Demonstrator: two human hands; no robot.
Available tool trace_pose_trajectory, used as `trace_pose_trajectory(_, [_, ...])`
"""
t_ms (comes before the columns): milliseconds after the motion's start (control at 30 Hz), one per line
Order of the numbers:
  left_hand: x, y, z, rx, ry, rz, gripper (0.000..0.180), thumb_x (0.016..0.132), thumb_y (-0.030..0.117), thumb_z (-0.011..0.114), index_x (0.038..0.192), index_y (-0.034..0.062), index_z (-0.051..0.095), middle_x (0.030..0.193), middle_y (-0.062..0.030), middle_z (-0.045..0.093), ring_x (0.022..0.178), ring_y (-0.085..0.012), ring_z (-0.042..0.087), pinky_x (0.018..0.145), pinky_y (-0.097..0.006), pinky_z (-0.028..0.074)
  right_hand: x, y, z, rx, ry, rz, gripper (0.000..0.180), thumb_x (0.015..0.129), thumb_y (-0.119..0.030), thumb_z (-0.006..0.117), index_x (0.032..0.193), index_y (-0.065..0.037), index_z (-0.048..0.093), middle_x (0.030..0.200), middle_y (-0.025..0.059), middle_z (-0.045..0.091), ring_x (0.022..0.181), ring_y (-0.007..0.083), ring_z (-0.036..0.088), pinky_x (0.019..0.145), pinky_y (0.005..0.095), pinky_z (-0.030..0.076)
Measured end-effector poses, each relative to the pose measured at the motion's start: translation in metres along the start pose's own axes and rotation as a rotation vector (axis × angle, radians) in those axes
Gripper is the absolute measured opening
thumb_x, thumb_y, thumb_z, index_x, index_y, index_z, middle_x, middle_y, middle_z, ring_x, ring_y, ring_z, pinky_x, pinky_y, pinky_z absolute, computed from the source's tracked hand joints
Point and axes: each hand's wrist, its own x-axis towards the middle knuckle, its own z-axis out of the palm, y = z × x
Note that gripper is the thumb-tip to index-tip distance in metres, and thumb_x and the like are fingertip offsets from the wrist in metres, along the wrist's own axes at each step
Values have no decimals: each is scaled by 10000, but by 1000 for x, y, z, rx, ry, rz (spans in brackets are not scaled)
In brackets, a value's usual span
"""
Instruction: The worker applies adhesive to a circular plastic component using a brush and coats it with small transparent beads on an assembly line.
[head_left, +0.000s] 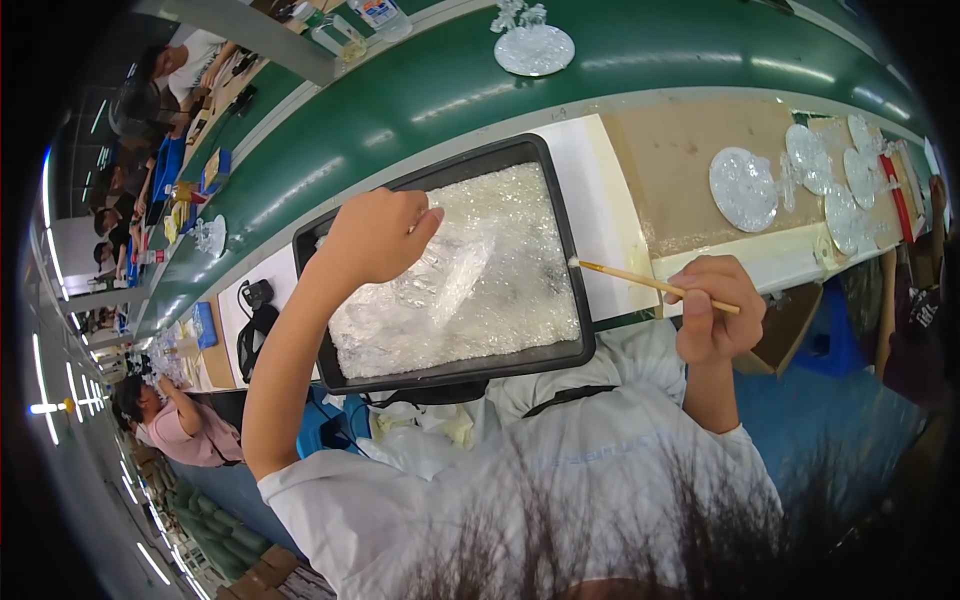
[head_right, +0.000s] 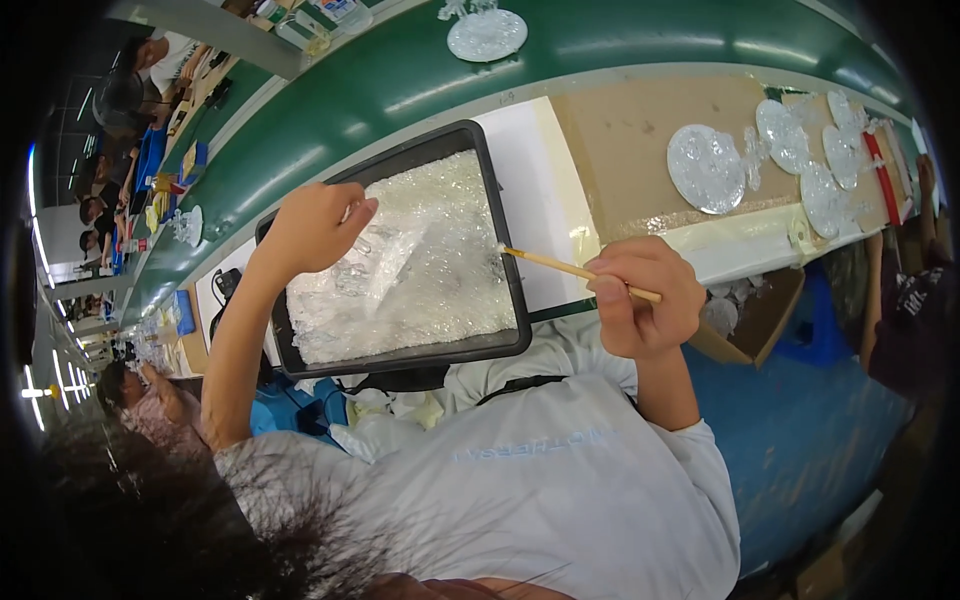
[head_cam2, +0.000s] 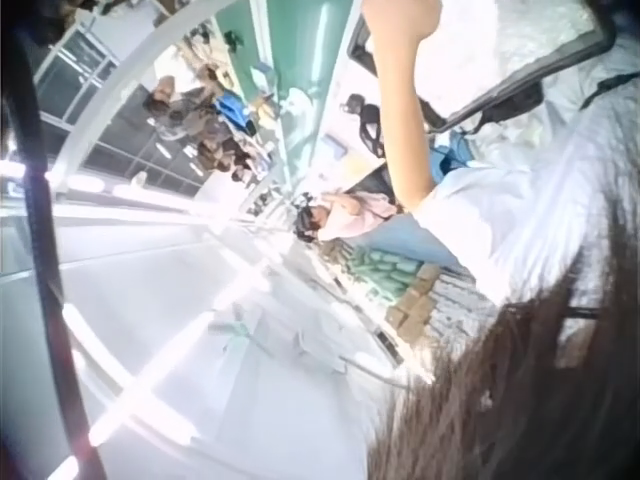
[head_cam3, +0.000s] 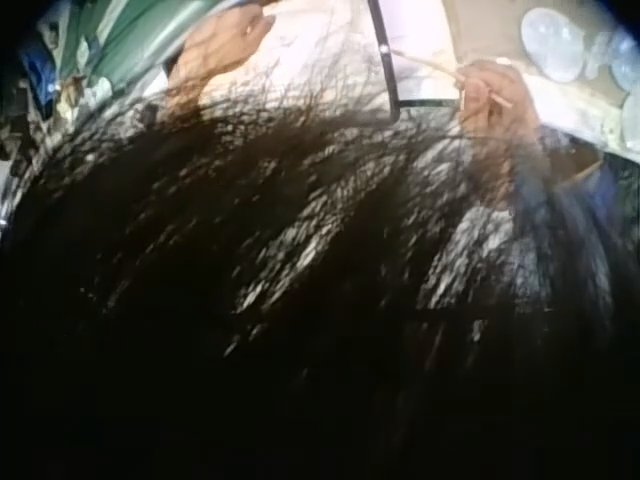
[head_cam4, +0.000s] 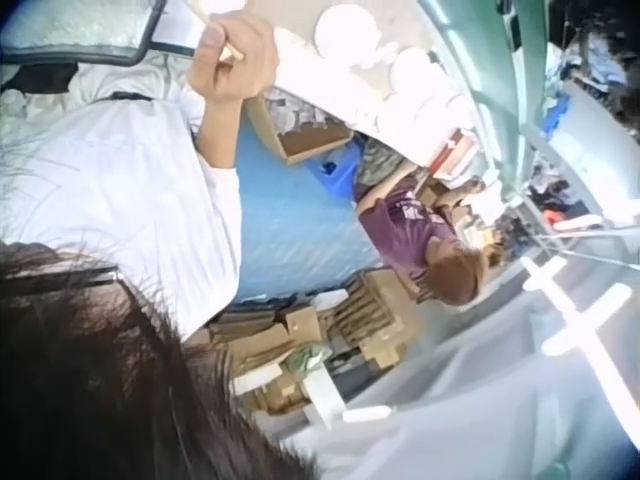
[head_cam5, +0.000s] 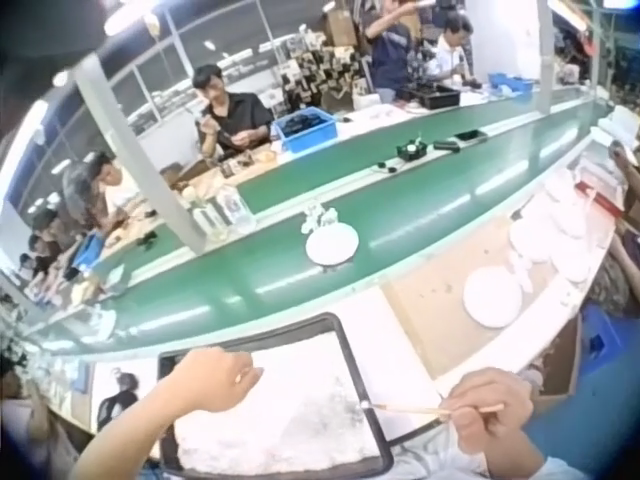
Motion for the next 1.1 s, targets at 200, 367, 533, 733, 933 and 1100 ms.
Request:
trace_pose_trajectory(200, [13,20,-13,321,-88,1,309,870,266,568,758,4,688,717,-180,668,745,-386,664,665,-478,525,1,2,8,21,8,0,115,908,-70,597,878,39,616,683,141,633,565,191,603,502,283,491])
trace_pose_trajectory(367, [32,40,-9,434,-181,-13,169,793,180,612,753,51,714,746,-132,698,721,-325,691,612,-438,534,-3,-5,8,48,23,26,60,876,-32,622,872,28,620,656,118,647,565,196,613,503,286,502])
trace_pose_trajectory(533, [21,62,-2,540,-190,31,71,745,110,654,706,81,706,724,-99,690,693,-268,699,563,-388,523,-4,-8,-3,5,19,64,219,957,-155,589,888,52,609,756,178,624,543,168,588,491,259,471])
trace_pose_trajectory(733, [-30,60,36,575,150,-17,60,811,113,682,773,77,653,600,-18,601,627,-181,663,496,-276,473,-5,-1,-9,2,5,14,165,938,-109,597,889,48,614,743,174,635,558,179,598,502,270,477])
trace_pose_trajectory(933, [-75,68,58,744,656,35,228,898,282,705,861,66,642,563,13,441,479,-140,496,446,-268,409,0,7,-7,-13,-17,-16,91,893,-55,614,883,35,613,713,152,654,570,202,603,510,293,490])
trace_pose_trajectory(1100, [-89,70,75,732,842,73,238,884,236,749,903,11,673,558,12,425,460,-134,434,439,-264,346,4,8,-4,-6,-35,-52,67,878,-39,613,873,27,606,686,133,654,572,219,608,505,301,488])
